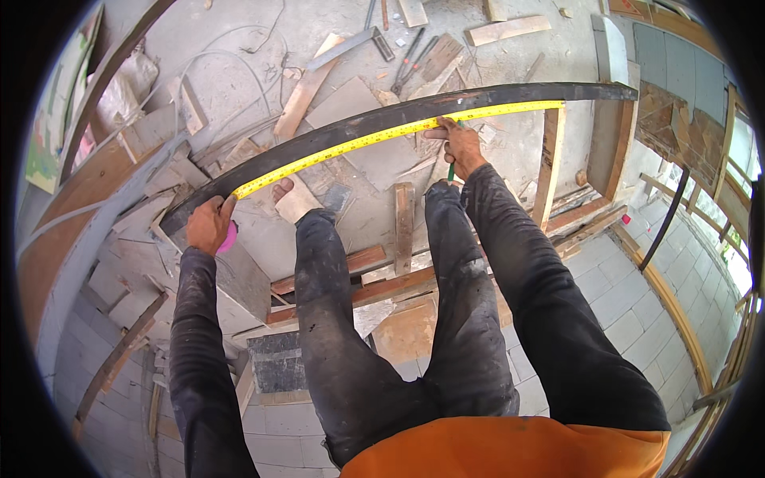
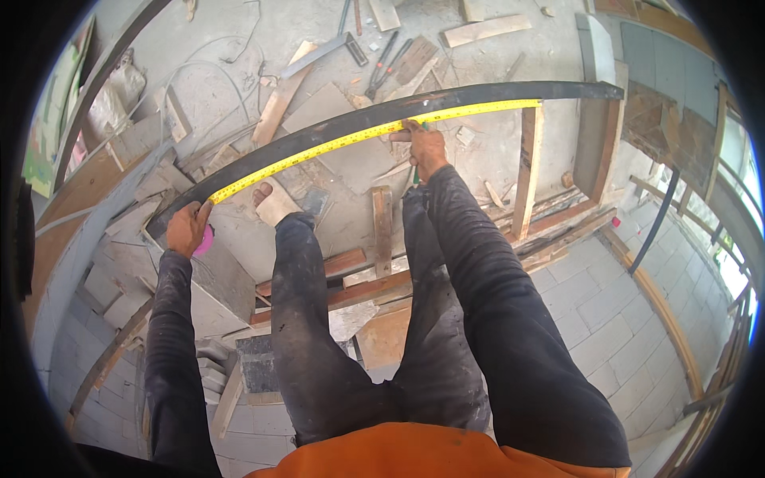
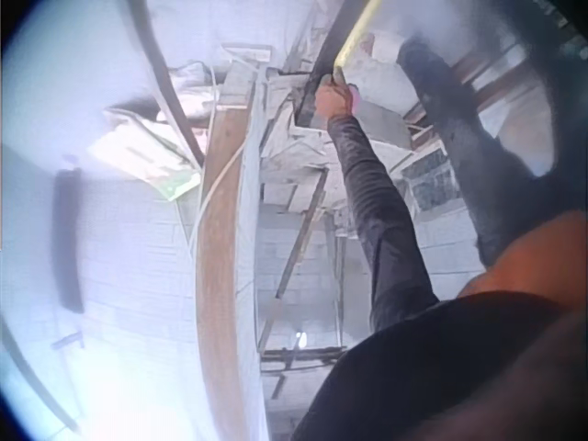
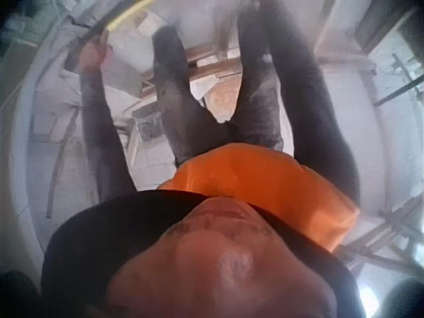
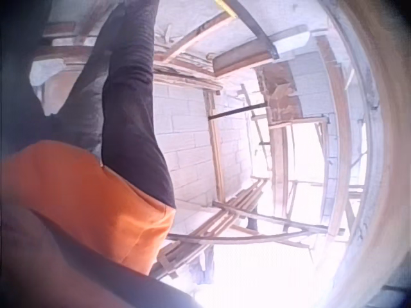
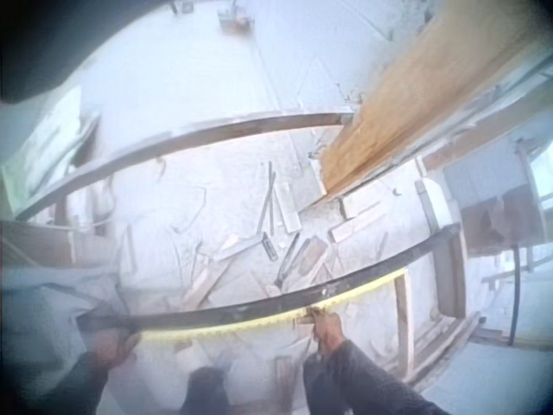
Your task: The person measures a black curved frame with a tape measure, marks it with a green pencil, takes nails from a bucket, and nails a piece of wood onto a structure using a hammer.
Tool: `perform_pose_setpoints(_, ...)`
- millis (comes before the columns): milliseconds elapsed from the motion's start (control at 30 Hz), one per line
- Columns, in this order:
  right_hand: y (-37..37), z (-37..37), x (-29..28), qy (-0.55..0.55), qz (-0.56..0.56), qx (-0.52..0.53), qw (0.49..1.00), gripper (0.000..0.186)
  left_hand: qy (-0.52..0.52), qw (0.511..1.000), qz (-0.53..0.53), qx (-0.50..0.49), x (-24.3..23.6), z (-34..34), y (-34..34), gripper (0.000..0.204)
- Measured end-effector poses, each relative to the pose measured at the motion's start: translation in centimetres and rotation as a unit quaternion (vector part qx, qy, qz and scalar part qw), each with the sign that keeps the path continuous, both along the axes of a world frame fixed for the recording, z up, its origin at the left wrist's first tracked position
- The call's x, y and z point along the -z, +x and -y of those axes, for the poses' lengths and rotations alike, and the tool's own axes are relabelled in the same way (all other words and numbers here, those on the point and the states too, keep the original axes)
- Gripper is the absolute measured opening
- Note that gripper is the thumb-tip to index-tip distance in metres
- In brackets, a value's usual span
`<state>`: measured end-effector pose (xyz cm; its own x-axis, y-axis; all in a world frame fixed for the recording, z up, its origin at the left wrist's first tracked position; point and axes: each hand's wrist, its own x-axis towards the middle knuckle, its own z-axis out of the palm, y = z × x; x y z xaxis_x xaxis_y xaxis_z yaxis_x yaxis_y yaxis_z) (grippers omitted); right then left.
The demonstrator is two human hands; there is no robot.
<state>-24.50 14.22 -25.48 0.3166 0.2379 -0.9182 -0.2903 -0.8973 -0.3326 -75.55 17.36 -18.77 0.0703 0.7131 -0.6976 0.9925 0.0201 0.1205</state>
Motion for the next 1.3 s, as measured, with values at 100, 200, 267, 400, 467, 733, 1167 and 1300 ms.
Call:
perform_pose_setpoints(100, -0.1, -0.4, -0.5, -0.008, -0.007, -0.009, 1.000, 0.026, -0.014, 1.000, -0.003, -0.009, 0.1, -0.1, 0.1, 0.048)
perform_pose_setpoints(200, -0.4, -0.4, -0.9, 0.007, 0.001, -0.009, 1.000, 0.025, -0.012, 1.000, 0.007, -0.014, 0.1, 0.0, 0.2, 0.049)
perform_pose_setpoints(267, -0.5, -0.4, -0.9, 0.012, 0.005, -0.006, 1.000, 0.032, -0.001, 1.000, 0.022, -0.013, 0.3, 0.1, 0.1, 0.051)
perform_pose_setpoints(400, -0.5, -0.5, -0.8, 0.006, 0.011, -0.017, 1.000, 0.030, -0.010, 1.000, 0.010, -0.008, 0.7, 0.1, 0.0, 0.048)
perform_pose_setpoints(467, -0.5, -0.5, -0.9, 0.004, 0.015, -0.020, 1.000, 0.030, -0.008, 1.000, 0.008, -0.010, 0.8, 0.1, -0.1, 0.048)
perform_pose_setpoints(733, -1.0, -0.6, -1.2, 0.004, 0.028, -0.020, 0.999, 0.029, -0.012, 1.000, 0.013, -0.018, 1.0, 0.0, -0.2, 0.047)
perform_pose_setpoints(1167, -7.0, 7.7, -8.8, -0.042, -0.072, -0.048, 0.995, 0.023, -0.097, 0.970, 0.221, 0.022, -6.1, 5.1, 5.8, 0.041)
perform_pose_setpoints(1300, -13.8, 13.6, -14.5, 0.006, -0.172, 0.002, 0.985, 0.015, -0.133, 0.946, 0.296, 0.009, -11.6, 8.5, 12.4, 0.045)
